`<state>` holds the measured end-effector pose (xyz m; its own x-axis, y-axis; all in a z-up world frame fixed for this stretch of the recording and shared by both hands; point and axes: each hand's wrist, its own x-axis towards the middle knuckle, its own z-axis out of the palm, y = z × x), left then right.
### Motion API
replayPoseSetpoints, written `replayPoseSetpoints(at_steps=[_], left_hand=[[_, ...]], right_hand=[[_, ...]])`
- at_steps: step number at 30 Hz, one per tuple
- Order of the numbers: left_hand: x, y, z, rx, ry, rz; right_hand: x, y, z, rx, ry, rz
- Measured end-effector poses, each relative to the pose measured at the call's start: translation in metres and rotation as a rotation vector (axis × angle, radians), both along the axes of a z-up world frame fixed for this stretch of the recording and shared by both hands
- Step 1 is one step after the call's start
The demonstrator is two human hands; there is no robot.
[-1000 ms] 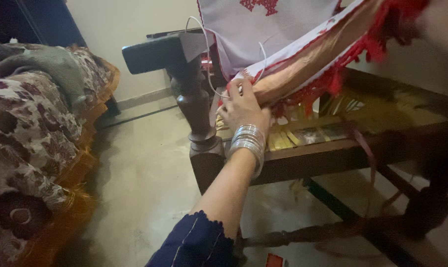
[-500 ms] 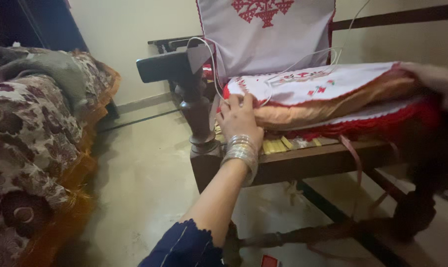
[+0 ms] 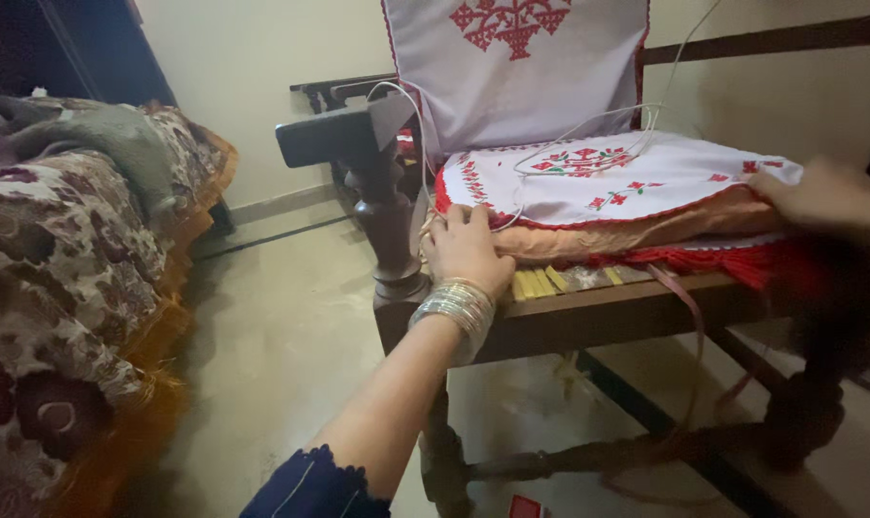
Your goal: The person moves a wooden chair with embroidered cushions across the room, repositions it against a wall, and adjusts the cushions on the seat and backrest to align them neatly. The person uses both hands to lift and place the chair and to smooth the fabric covers.
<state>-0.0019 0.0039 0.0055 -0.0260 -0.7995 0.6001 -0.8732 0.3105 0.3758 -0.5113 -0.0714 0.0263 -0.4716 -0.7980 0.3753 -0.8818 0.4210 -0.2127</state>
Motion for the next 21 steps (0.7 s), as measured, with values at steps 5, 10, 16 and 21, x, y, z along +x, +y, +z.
replayPoseSetpoints(at_steps=[5, 10, 16, 21], left_hand=[[-0.01, 0.022, 0.007, -0.139, -0.063, -0.02], [-0.017, 0.043, 0.018, -0.334, 0.079, -0.065], [-0.016, 0.05, 0.028, -0.432, 0.049, 0.034], [0.0, 0.045, 0.037, -0.729, 0.004, 0.041]], right_hand=[[0.026, 0.014, 0.004, -0.076, 0.403, 0.065], [0.044, 0.024, 0.006, -0.159, 0.378, 0.035], [0.048, 0.037, 0.016, -0.25, 0.33, 0.153], [0.053, 0.04, 0.02, -0.25, 0.523, 0.026]])
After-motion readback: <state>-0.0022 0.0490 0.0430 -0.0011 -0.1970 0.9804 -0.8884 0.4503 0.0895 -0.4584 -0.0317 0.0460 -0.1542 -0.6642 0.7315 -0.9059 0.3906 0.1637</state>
